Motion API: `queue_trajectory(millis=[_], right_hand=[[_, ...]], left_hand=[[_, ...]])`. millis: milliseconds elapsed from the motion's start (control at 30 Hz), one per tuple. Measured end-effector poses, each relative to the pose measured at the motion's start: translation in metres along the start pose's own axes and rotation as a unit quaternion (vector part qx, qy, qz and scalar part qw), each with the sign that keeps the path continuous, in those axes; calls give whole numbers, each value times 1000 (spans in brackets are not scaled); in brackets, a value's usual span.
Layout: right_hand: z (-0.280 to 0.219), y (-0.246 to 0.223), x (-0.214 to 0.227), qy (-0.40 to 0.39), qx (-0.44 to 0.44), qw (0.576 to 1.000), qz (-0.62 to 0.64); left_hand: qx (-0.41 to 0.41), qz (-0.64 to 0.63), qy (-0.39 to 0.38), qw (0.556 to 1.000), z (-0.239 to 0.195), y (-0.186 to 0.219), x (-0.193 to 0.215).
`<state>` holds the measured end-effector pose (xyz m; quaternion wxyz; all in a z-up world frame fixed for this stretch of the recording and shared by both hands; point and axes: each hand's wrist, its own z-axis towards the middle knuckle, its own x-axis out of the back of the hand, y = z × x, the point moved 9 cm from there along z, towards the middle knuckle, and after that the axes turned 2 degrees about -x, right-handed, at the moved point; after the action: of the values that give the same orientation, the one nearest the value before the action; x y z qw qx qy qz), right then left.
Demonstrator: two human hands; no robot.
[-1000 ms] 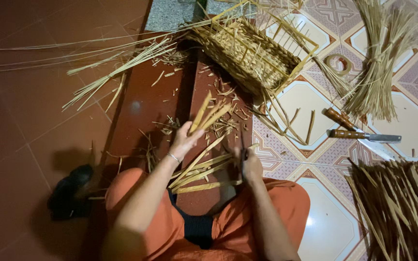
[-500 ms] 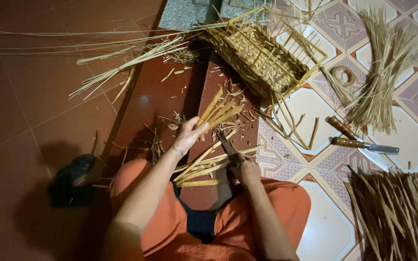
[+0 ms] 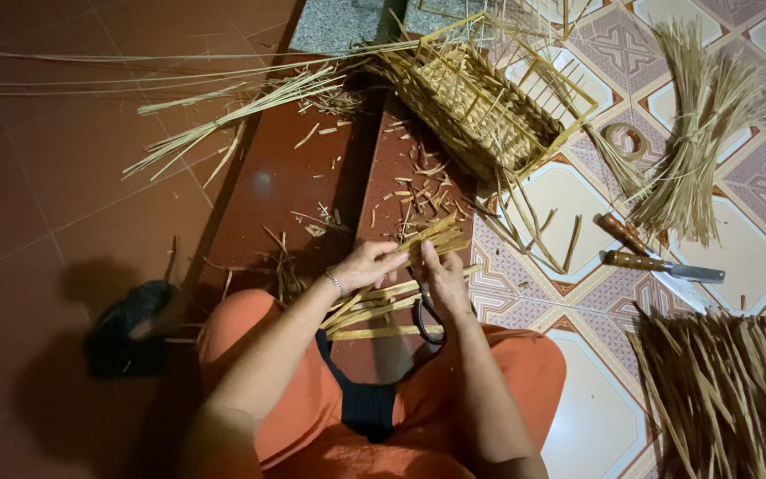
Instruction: The person sits on the floor and uses shears to trim dried palm leaves, then weaves them into a partially completed basket frame. Trimmed pieces are set aside, and the basket is periodically lifted and repositioned.
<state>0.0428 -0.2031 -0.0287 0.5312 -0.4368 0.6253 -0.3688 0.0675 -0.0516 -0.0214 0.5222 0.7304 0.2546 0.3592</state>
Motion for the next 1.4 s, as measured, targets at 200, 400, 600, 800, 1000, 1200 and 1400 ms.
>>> queue_trajectory(millis=[200, 400, 600, 800, 1000, 1200, 1400], right_hand=[[-8, -16, -11, 15, -9, 1000, -15], [-4, -81, 28, 144, 69, 983, 93], [-20, -114, 33, 119, 129, 954, 242], [-48, -77, 26, 108, 91, 963, 228], [-47, 16, 42, 84, -1, 930, 358], [-53, 114, 61, 97, -94, 903, 409], [-58, 157, 90, 109, -126, 890, 424]], left_hand=[[-27, 11, -23, 999, -5, 6, -9], [-334, 217, 378, 836, -52, 62, 40], [-35, -273, 12, 961, -26, 20, -35], [-12, -506, 223, 833, -7, 5, 32], [-186, -629, 281, 701, 13, -41, 109], [-161, -623, 337, 687, 11, -65, 138], [-160, -579, 403, 691, -14, -63, 171]])
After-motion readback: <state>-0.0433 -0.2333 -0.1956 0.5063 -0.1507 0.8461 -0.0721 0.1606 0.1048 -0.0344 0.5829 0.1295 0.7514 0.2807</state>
